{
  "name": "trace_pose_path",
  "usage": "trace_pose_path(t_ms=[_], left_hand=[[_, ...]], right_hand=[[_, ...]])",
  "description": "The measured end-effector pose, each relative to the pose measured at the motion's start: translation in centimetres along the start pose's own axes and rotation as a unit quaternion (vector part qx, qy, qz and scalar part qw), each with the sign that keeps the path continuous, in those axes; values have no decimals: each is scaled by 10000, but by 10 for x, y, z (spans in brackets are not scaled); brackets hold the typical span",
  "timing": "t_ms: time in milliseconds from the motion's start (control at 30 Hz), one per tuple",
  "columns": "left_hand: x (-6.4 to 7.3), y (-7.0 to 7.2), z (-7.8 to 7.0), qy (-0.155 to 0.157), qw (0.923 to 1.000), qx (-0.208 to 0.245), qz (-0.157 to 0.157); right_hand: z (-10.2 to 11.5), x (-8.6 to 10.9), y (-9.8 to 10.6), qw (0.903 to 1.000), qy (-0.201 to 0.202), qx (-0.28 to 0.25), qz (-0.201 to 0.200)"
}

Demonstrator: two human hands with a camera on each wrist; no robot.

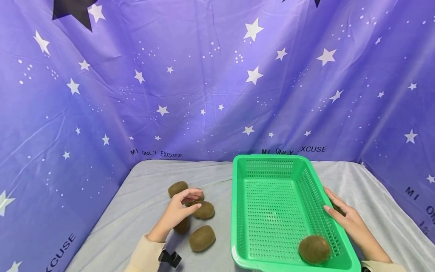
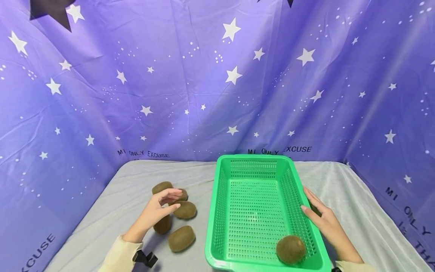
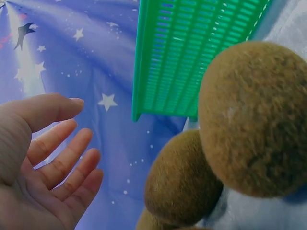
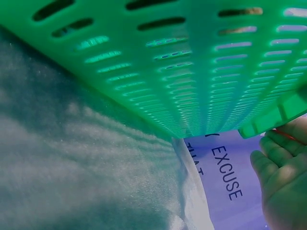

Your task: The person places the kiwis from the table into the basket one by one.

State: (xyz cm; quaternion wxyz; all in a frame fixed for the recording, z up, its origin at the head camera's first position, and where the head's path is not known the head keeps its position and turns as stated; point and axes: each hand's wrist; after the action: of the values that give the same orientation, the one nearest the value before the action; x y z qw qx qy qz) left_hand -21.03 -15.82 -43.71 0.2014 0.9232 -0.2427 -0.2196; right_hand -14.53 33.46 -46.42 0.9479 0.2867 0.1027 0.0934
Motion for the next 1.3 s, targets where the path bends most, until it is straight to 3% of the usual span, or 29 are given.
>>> trace_pose_path(t_ms=[167, 433, 533, 833, 1300], left_hand=[[5, 4, -12, 124, 9998, -55, -143], [14, 11, -6, 250, 9995, 30, -207], [19, 13, 2, 302, 9992, -45, -275], [34, 18, 47, 466, 9980, -106, -415], [48, 21, 63, 628, 9965, -448, -336]], right_hand=[[-1, 0, -1, 10000, 54, 59, -54], [0, 0, 0, 10000, 36, 57, -71], [0, 0, 0, 10000, 41, 14, -56], [0, 0, -1, 10000, -27, -32, -68], [2, 1, 0, 10000, -28, -16, -22]])
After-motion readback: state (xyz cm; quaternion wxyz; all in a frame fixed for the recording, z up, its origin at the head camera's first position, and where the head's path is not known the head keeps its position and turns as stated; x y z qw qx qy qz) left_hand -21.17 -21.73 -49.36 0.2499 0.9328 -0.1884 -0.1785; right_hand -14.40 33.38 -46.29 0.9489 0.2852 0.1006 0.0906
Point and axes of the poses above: each hand's wrist, its own x-axis away from the middle knuckle, its own y-axis out of the back of the hand, z = x × y, and after that the axes turned 10 degrees about z, right-handed
